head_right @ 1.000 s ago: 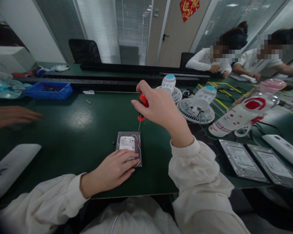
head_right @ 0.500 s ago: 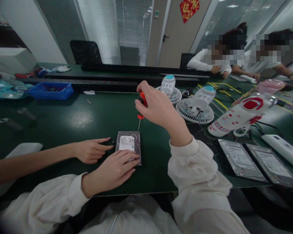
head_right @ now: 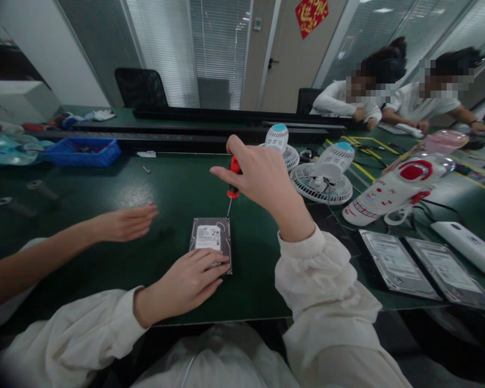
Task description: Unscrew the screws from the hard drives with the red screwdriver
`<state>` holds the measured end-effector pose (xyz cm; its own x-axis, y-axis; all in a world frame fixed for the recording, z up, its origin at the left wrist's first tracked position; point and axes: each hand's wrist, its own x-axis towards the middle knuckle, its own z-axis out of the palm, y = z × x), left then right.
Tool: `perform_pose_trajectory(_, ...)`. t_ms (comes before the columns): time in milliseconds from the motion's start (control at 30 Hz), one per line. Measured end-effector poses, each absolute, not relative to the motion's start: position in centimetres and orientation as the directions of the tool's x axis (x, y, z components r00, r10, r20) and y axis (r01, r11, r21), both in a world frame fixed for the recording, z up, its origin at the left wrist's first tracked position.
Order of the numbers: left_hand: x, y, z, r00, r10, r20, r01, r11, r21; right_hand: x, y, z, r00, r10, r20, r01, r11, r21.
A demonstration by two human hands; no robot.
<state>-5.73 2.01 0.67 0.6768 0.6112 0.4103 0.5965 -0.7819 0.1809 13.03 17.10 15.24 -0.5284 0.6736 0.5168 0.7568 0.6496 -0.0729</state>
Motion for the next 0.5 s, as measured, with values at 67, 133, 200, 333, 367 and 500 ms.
perform_pose_trajectory(67,-5.74,2.02,0.73,0.683,0.612,0.398,0.596,-0.782,0.179,13.16,17.24,15.11,-0.564,0.651,0.508,0.698,0.705,-0.128)
perform_pose_trajectory(133,-5.74,2.05,0.74,0.688,0.611,0.393,0.595,-0.784,0.177,13.28,17.39,15.03,-0.612,0.608,0.505,0.595,0.775,-0.212)
perform_pose_trajectory(200,-5.72,2.08,0.72,0.689,0.607,0.397,0.592,-0.787,0.176,13.3,17.46,15.05,-0.641,0.582,0.5,0.53,0.807,-0.26)
perform_pose_trajectory(333,-5.68,2.12,0.67,0.683,0.605,0.409,0.589,-0.788,0.18,13.09,17.29,15.26,-0.597,0.622,0.507,0.636,0.752,-0.174)
perform_pose_trajectory(367,-5.68,2.12,0.68,0.682,0.607,0.408,0.591,-0.786,0.181,13.06,17.23,15.31,-0.585,0.628,0.512,0.661,0.736,-0.147)
perform_pose_trajectory(500,-5.7,2.14,0.73,0.684,0.608,0.403,0.592,-0.785,0.18,13.17,17.23,15.35,-0.612,0.605,0.51,0.611,0.771,-0.182)
